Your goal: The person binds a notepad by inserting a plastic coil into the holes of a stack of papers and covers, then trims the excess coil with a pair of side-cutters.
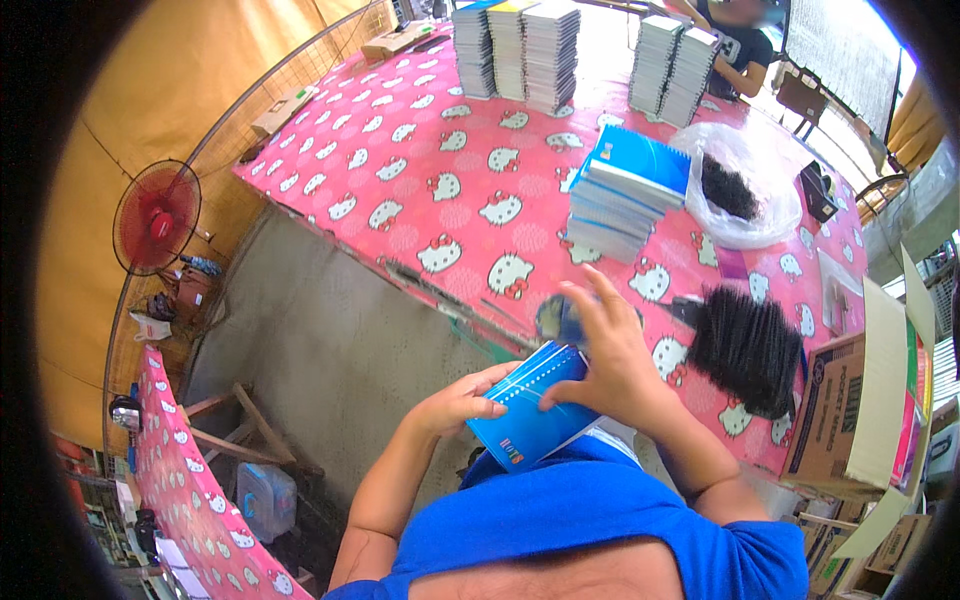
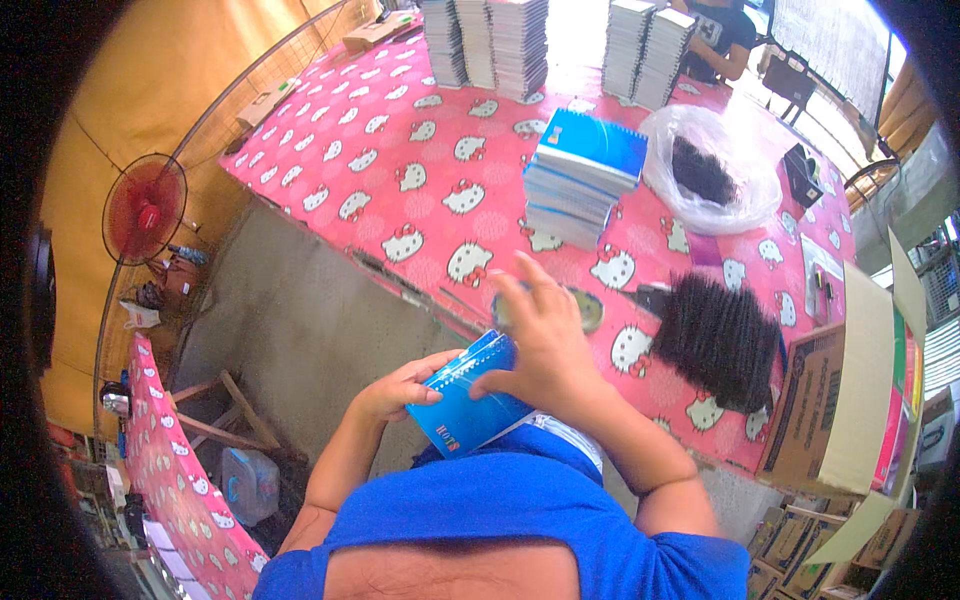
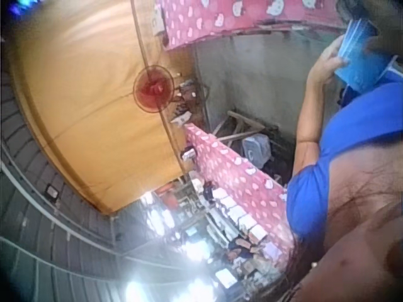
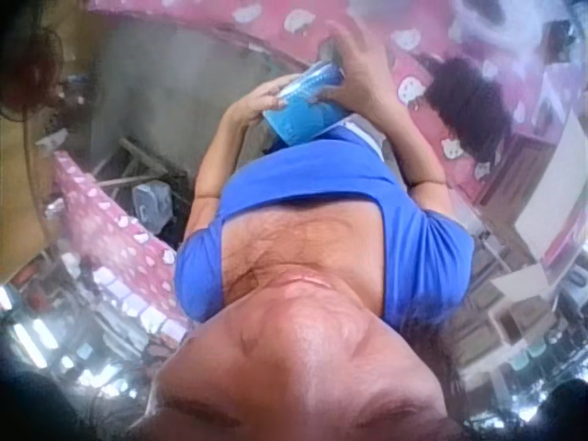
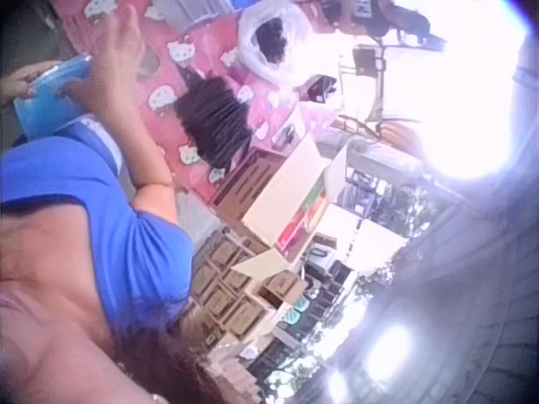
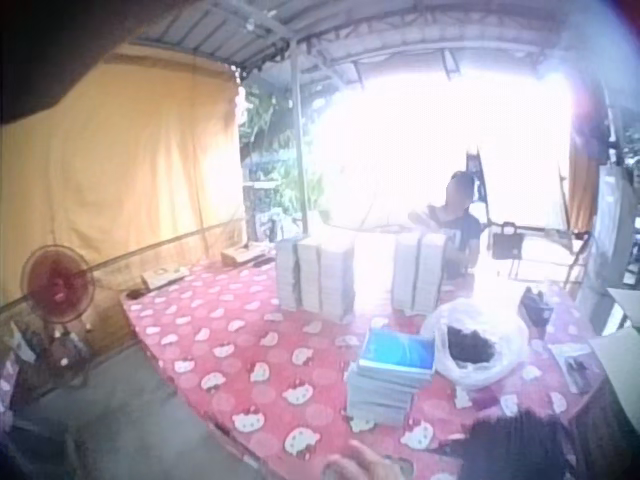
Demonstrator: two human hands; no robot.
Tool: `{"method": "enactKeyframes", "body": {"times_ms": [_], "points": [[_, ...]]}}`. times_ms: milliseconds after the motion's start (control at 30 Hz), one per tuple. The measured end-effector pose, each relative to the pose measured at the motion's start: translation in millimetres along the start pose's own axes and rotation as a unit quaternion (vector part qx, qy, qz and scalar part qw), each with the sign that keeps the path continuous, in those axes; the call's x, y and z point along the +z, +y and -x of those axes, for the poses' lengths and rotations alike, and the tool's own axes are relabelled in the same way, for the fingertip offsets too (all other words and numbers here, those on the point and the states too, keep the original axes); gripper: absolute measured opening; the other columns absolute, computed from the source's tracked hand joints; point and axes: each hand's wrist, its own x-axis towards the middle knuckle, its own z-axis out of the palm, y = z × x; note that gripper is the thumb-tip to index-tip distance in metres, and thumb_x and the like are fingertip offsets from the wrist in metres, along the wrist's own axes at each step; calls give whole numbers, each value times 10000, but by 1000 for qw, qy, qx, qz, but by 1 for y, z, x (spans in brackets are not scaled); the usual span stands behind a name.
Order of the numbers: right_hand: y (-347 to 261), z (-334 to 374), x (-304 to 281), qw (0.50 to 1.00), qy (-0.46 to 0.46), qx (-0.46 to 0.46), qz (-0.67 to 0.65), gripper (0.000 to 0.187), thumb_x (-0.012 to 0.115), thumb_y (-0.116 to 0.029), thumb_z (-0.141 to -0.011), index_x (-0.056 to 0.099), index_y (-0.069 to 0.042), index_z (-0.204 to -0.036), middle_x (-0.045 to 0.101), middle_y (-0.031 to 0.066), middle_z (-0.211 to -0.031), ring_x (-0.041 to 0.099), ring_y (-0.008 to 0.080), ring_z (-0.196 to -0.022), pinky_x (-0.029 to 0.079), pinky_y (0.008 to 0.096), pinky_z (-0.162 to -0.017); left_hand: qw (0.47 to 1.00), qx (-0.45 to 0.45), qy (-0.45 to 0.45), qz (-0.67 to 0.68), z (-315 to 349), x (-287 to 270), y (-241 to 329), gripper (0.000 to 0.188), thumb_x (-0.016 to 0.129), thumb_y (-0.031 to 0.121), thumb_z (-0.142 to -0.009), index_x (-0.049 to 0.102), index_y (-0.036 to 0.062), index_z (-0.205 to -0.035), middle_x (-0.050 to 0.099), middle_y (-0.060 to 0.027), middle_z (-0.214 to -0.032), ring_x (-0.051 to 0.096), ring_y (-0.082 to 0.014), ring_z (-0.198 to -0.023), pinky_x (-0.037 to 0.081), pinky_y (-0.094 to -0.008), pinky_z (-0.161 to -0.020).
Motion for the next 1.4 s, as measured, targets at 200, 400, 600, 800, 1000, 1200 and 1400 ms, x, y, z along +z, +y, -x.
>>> {"method": "enactKeyframes", "body": {"times_ms": [200,400,600,800,1000,1200,1400], "points": [[94,-26,21,827,-214,187,-485,915,859,-276,-653,372,45,-1358,514,198,-1280,509,268,-1183,363,381,-1046,976,33,3,-217,-53,-32,45,888,721,309,-731,290,-8,-1439,458,-135,-1354,474,-232,-1218,370,-341,-1020],[143,-105,89,846,15,80,-526,770,800,-20,-674,357,-31,-1304,521,110,-1223,504,210,-1161,395,359,-1000,917,273,260,-132,-102,-107,74,910,754,-13,-689,236,39,-1436,511,-116,-1225,513,-218,-1159,405,-358,-1002],[194,-133,156,902,-45,50,-427,849,813,-10,-658,272,-45,-1311,498,137,-1240,506,244,-1173,420,375,-974,889,339,252,-177,-147,-181,19,968,733,3,-768,77,20,-1479,401,-123,-1379,431,-217,-1238,336,-356,-1058],[196,-127,166,946,-15,39,-320,764,811,-53,-683,328,-48,-1275,533,158,-1206,527,270,-1159,441,372,-938,855,288,277,-331,-160,-193,-11,939,713,-32,-753,102,15,-1464,440,-133,-1331,450,-232,-1217,346,-357,-1042],[145,-119,123,969,66,90,-219,674,792,-73,-714,386,-16,-1248,573,171,-1141,565,282,-1110,451,381,-911,857,306,267,-318,-146,-172,32,755,684,24,-798,230,6,-1401,471,-136,-1279,464,-226,-1200,366,-361,-1021],[83,-113,-60,913,297,165,-225,818,881,-253,-609,439,12,-1245,592,189,-1042,608,292,-970,481,372,-840,903,332,110,-248,-147,-26,199,671,745,170,-796,379,-17,-1326,489,-141,-1261,535,-203,-1113,449,-346,-938],[151,-110,-125,901,271,312,-129,800,809,-454,-670,516,45,-1222,602,242,-1091,619,320,-961,481,381,-863,961,143,63,-228,-248,12,238,509,698,312,-851,529,-14,-1202,611,-88,-1078,571,-147,-930,465,-314,-812]]}}
